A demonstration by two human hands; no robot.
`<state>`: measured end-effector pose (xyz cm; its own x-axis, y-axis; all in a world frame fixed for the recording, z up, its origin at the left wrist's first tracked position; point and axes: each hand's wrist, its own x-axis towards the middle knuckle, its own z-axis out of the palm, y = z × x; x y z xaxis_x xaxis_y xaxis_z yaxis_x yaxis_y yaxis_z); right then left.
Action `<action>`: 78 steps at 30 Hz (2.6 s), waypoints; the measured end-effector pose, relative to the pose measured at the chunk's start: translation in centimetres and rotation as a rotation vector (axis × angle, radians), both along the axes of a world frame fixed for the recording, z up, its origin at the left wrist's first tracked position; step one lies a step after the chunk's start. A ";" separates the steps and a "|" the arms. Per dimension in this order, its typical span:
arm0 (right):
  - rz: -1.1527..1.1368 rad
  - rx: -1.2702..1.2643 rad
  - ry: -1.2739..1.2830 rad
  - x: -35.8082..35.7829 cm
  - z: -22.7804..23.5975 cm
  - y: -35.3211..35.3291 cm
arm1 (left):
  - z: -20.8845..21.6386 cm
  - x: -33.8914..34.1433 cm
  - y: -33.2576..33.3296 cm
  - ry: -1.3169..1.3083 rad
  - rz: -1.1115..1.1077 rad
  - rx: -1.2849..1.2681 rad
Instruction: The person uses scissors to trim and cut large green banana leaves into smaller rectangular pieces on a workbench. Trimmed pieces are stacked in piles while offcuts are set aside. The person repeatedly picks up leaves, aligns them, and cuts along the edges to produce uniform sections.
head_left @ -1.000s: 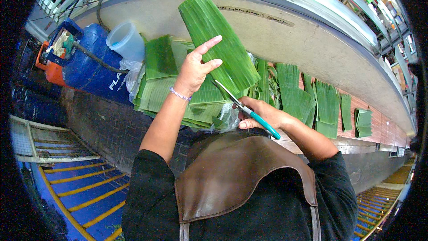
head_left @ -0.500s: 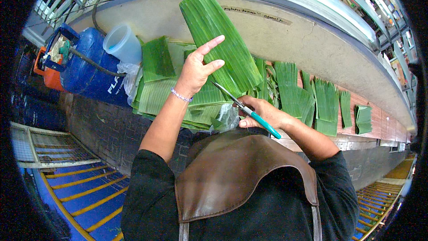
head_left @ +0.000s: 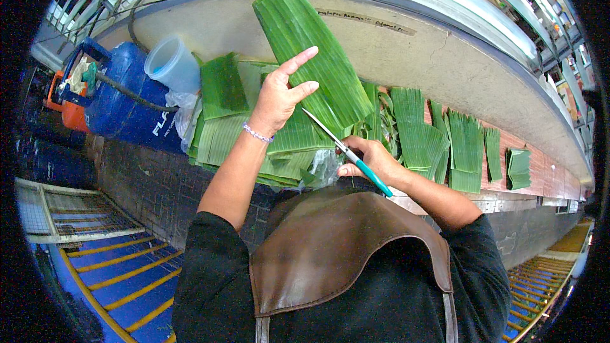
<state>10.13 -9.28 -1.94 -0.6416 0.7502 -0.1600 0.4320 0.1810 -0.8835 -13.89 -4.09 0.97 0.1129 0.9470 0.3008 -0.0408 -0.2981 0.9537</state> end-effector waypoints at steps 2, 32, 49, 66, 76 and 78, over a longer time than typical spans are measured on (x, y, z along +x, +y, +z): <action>-0.021 0.005 -0.002 -0.1 -0.2 0.0 | -0.1 0.0 0.2 -0.004 -0.003 -0.005; -0.058 0.022 0.191 -1.6 -2.3 0.9 | -2.2 -0.4 2.2 -0.119 0.165 0.114; -0.092 0.068 0.214 -2.3 -2.5 0.6 | -2.3 -0.3 0.9 -0.202 0.173 0.099; -0.203 0.064 0.085 -2.1 -2.8 -0.4 | -2.3 -1.2 0.9 0.046 0.229 0.136; 0.109 0.069 0.078 2.5 -4.5 -0.8 | -1.1 -2.2 0.3 -0.372 0.057 0.025; 0.142 0.088 0.109 3.1 -4.8 -0.6 | -0.9 -2.0 0.2 -0.438 0.017 -0.040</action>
